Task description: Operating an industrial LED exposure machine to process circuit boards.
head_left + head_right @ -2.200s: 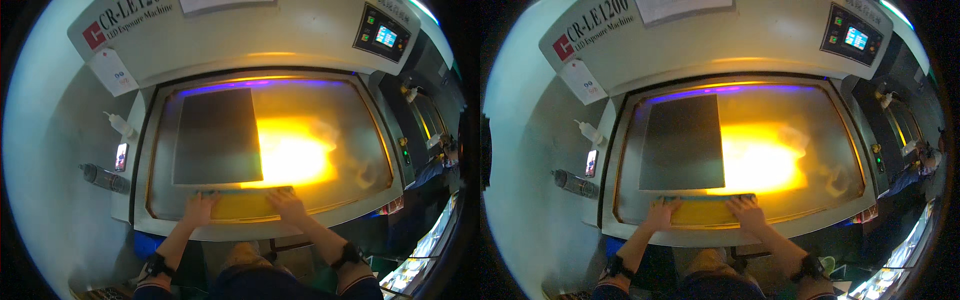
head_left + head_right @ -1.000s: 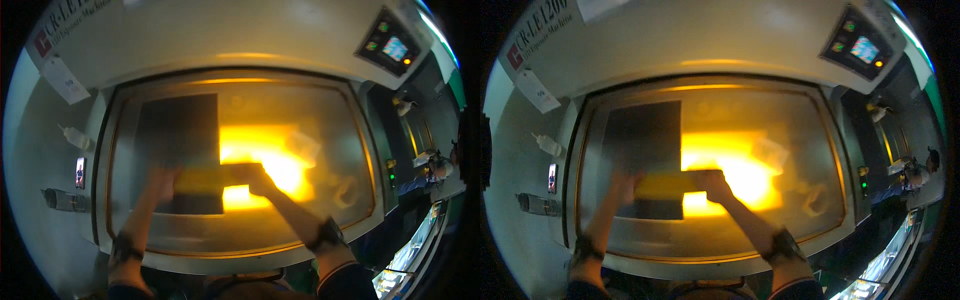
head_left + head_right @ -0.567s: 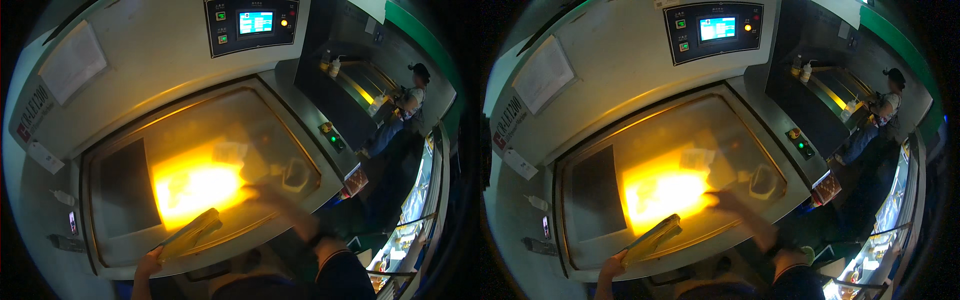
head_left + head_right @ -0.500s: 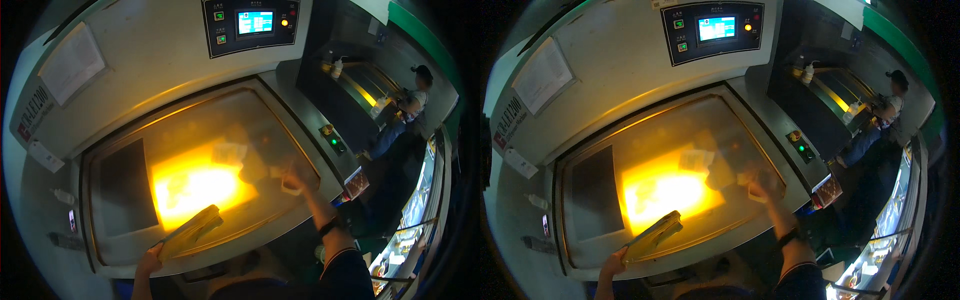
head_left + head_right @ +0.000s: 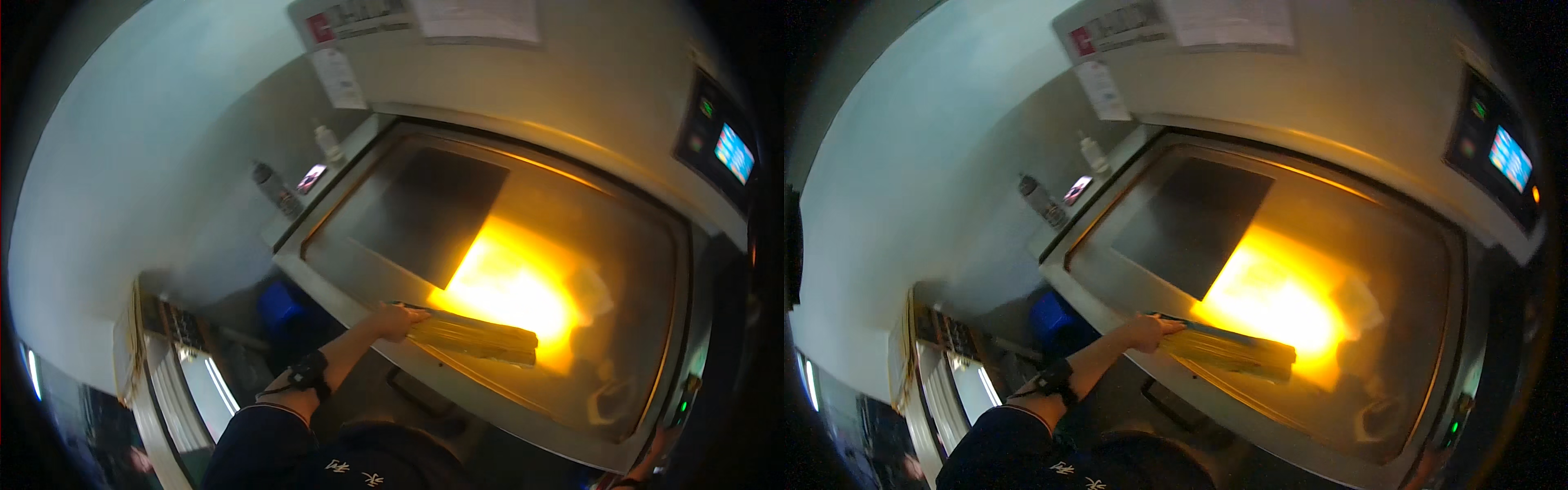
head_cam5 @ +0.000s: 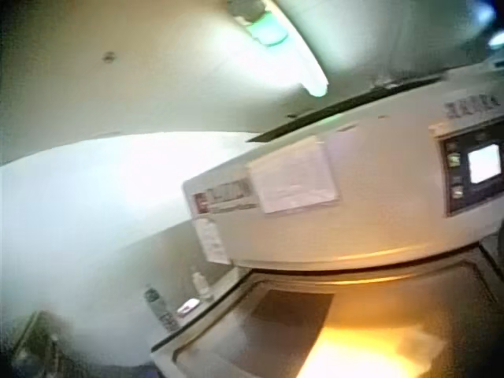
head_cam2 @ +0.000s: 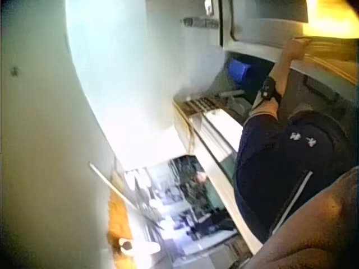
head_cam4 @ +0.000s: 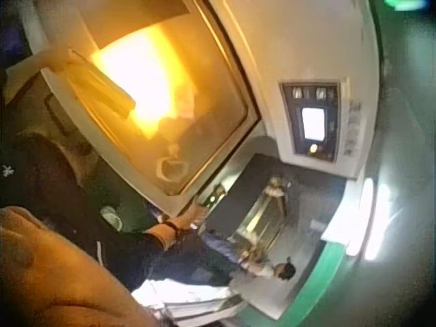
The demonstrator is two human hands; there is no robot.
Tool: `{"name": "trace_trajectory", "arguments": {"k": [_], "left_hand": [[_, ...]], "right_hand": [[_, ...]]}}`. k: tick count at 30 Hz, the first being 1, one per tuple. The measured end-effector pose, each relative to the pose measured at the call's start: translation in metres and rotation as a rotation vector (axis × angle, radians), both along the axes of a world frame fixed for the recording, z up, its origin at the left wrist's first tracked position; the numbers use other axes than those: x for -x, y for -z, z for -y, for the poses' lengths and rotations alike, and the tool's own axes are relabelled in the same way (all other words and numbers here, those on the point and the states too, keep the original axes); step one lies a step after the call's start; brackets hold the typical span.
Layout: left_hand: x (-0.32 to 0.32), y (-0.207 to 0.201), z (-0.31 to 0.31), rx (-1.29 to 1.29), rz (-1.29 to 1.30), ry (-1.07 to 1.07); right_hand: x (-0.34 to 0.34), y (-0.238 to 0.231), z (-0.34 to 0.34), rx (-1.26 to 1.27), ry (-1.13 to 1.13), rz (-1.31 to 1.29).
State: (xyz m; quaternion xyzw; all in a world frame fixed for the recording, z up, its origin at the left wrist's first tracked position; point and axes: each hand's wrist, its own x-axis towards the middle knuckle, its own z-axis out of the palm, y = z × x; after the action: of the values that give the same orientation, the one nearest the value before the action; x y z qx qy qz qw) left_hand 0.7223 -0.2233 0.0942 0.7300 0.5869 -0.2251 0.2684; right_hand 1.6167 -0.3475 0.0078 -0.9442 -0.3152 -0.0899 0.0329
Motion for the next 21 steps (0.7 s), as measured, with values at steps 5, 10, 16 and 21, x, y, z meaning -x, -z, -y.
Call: {"name": "trace_trajectory", "arguments": {"k": [5, 10, 16, 21], "left_hand": [[0.022, -0.006, 0.032, -0.173, 0.015, 0.052], [0.098, -0.016, 0.033, -0.045, -0.069, 0.123], [0.234, 0.006, -0.082, -0.120, -0.137, 0.291], [0.300, 0.006, -0.297, -0.302, 0.115, 0.111]], "right_hand": [[0.147, -0.058, -0.090, 0.293, -0.288, -0.208], [0.428, -0.036, -0.080, 0.090, -0.952, -0.474], [0.664, -0.027, -0.039, 0.123, -1.168, -0.626], [0.698, -0.019, -0.061, -0.083, -1.139, -0.213]]}}
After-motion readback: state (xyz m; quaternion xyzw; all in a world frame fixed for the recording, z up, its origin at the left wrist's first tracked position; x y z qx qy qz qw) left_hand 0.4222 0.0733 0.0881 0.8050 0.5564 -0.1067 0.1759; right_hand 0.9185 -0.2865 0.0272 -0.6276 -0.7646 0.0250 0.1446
